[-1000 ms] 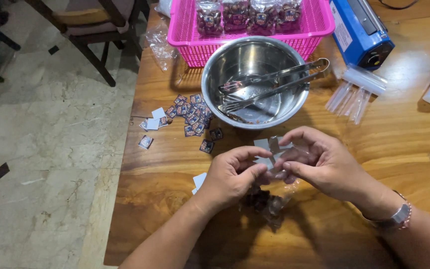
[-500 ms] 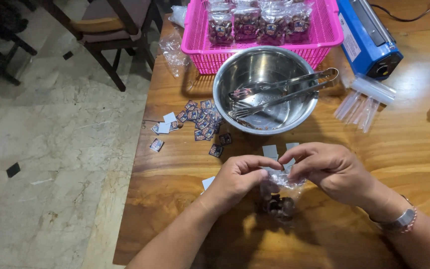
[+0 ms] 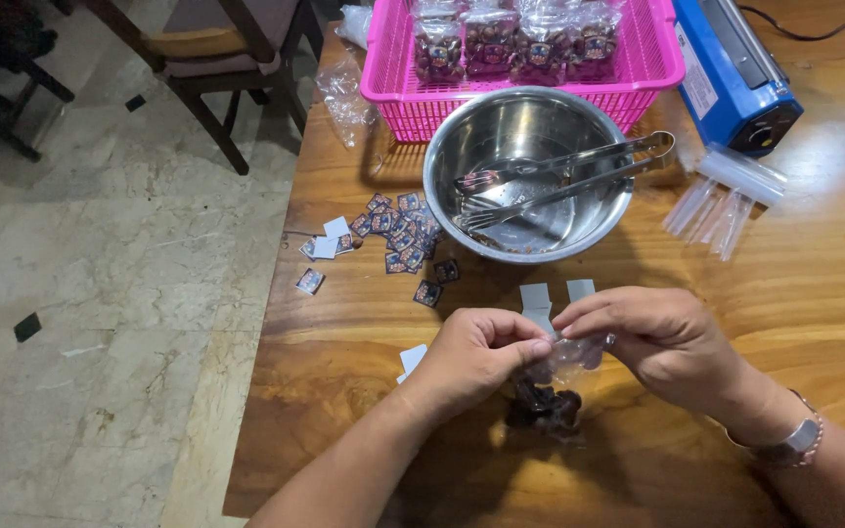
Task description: Filling small plastic bags with snacks using tongs and applying labels.
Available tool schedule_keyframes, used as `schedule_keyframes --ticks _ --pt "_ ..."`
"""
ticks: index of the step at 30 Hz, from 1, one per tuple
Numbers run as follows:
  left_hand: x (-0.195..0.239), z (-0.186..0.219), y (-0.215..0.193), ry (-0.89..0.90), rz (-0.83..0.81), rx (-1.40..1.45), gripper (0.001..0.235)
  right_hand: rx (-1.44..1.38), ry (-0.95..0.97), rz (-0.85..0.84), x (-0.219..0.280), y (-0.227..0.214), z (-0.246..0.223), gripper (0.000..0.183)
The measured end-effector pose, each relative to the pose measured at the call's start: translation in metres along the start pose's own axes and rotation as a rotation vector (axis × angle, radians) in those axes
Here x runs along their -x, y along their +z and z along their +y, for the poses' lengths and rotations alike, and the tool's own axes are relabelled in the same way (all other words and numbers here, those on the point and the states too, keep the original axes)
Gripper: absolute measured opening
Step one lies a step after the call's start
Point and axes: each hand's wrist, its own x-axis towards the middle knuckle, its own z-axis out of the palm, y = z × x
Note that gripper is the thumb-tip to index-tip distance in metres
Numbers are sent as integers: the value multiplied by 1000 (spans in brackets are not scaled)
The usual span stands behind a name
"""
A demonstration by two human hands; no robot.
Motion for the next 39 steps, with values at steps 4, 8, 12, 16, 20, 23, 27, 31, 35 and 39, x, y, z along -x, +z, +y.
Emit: schedule_keyframes --ticks 4,8,12,16,20,23,27,31,35,39 --pt "-3 -5 1 -18 10 15 7 -84 157 44 0 -1 3 22" --pt "-3 -4 1 41 59 -14 7 -528 446 73 -1 -4 2 50" --pt "-1 0 2 54 80 -32 9 -355 587 153 -7 2 -12 36" --pt "-2 -3 2 68 117 -169 8 -292 545 199 -4 6 -7 29" --pt "0 1 3 55 64 -103 13 -305 554 235 -7 7 -8 28" --pt "3 9 5 54 96 -186 14 -273 593 253 -9 6 -7 29" --pt "3 9 6 62 106 -159 14 -320 646 251 -11 5 -12 34" --pt "-1 2 4 113 128 -68 13 -469 725 159 -10 1 -6 54" --pt "-6 -8 0 137 150 -69 15 -426 626 202 -6 9 3 34" --pt "-11 -15 -5 173 175 -60 16 -543 571 174 -6 10 -4 44"
